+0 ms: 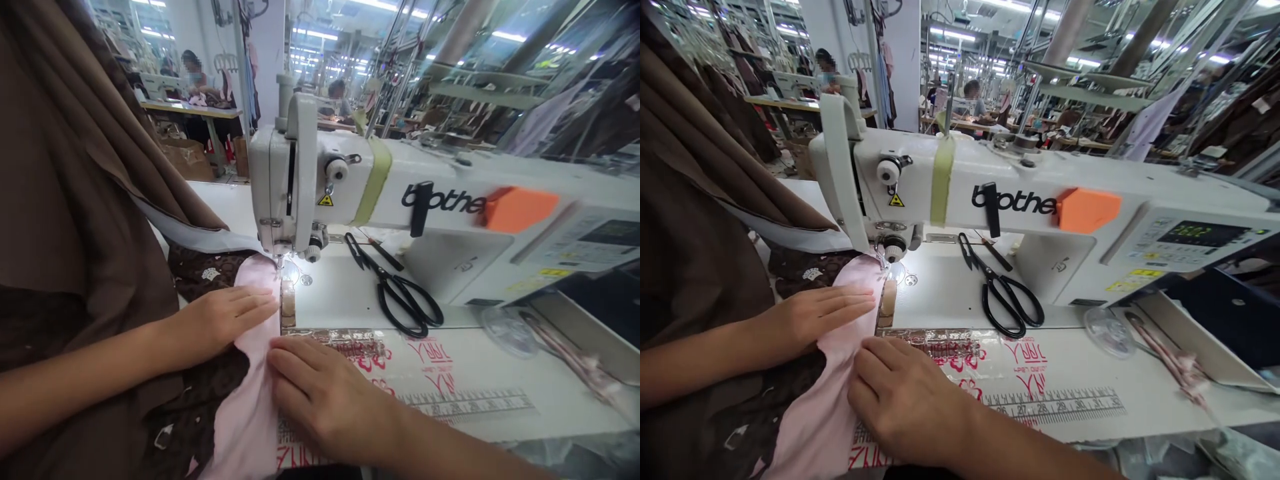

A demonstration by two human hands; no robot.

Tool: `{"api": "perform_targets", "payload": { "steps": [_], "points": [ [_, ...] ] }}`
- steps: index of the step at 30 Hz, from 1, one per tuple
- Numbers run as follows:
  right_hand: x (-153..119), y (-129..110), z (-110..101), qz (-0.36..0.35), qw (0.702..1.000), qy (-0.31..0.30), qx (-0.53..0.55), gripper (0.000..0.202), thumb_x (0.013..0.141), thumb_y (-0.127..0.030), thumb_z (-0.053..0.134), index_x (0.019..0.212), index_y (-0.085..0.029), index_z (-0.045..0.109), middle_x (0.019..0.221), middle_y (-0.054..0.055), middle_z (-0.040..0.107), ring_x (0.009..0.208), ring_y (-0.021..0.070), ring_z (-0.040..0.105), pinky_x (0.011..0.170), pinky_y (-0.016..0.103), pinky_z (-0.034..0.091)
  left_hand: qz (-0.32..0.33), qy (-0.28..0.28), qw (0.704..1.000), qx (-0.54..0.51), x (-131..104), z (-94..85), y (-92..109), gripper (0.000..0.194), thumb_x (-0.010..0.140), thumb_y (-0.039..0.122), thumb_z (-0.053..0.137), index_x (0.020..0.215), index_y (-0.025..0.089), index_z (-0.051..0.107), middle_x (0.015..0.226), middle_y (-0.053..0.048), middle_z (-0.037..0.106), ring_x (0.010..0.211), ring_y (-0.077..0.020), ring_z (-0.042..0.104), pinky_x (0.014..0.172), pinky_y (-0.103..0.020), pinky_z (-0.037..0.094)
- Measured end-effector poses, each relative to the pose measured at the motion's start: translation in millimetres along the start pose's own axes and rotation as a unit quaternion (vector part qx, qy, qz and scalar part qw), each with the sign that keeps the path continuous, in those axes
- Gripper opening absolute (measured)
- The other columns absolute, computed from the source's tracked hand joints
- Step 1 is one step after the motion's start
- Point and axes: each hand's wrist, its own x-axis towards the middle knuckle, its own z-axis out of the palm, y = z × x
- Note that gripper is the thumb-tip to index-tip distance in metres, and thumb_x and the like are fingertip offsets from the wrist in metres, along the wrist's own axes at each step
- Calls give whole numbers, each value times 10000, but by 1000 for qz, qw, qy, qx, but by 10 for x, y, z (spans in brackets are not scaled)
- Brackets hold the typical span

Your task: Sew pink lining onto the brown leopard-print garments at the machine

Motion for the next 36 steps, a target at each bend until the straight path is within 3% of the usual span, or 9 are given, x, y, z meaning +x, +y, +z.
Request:
{"api": "perform_targets", "payload": {
  "steps": [8, 13, 18, 23, 25, 30, 33, 36],
  "points": [
    [19, -4, -24, -17, 999, -28, -21, 200, 914, -62, 466, 786, -81, 619, 981, 124, 638, 1039, 243, 560, 860, 361, 518, -28, -20, 999, -30, -60, 43, 73, 403, 912, 96, 356, 1288, 108, 501, 1331, -124, 534, 1284, -220, 441, 1064, -399, 417],
    [34, -19, 10, -9, 1000, -28, -6, 193, 920, -87, 475, 797, -76, 622, 990, 136, 632, 1049, 253, 553, 856, 360, 513, -35, 38, 998, -22, -68, 56, -9, 351, 937, 81, 350, 1210, 128, 565, 1247, -111, 600, 1210, -192, 514, 1031, -363, 452],
    [26, -24, 30, 2, 1000, -22, -3, 224, 908, -66, 455, 744, -86, 606, 976, 140, 631, 1014, 250, 566, 857, 365, 511, -3, 63, 998, 4, 83, 38, -27, 298, 954, 113, 350, 1112, 93, 602, 1087, -135, 662, 1069, -210, 597, 928, -370, 520],
    [37, -48, 27, 2, 1000, -11, -5, 179, 889, -95, 510, 739, -79, 607, 959, 142, 640, 1011, 253, 577, 870, 359, 514, 27, -12, 999, 34, 212, -47, 15, 284, 966, 110, 335, 1014, 74, 612, 984, -129, 672, 986, -204, 621, 847, -341, 553],
    [36, -52, 30, 2, 1000, -3, -7, 175, 892, -136, 537, 747, -76, 613, 952, 141, 644, 1022, 254, 577, 885, 358, 511, 7, -5, 1000, 30, 208, -32, 30, 278, 969, 116, 336, 988, 85, 611, 970, -118, 674, 971, -190, 631, 833, -318, 557],
    [26, -39, 46, 1, 1000, 7, -14, 179, 896, -173, 554, 765, -76, 627, 947, 134, 655, 1047, 255, 574, 899, 358, 508, -19, 39, 999, -6, 51, 68, 17, 290, 969, 125, 340, 1118, 107, 588, 1150, -126, 640, 1126, -191, 575, 961, -343, 503],
    [21, -31, 41, -12, 1000, 3, -21, 154, 894, -137, 533, 801, -71, 636, 956, 129, 662, 1053, 260, 575, 895, 370, 512, -4, 3, 999, -45, -50, 63, -7, 368, 953, 130, 346, 1275, 146, 523, 1289, -116, 571, 1242, -206, 490, 1045, -373, 438],
    [15, -20, 17, -23, 999, -17, -16, 151, 896, -117, 507, 836, -72, 638, 963, 124, 662, 1056, 259, 570, 891, 380, 514, -9, -23, 997, -71, -85, 47, -10, 415, 917, 123, 363, 1308, 137, 501, 1344, -117, 525, 1295, -219, 432, 1084, -393, 393]
  ]
}}
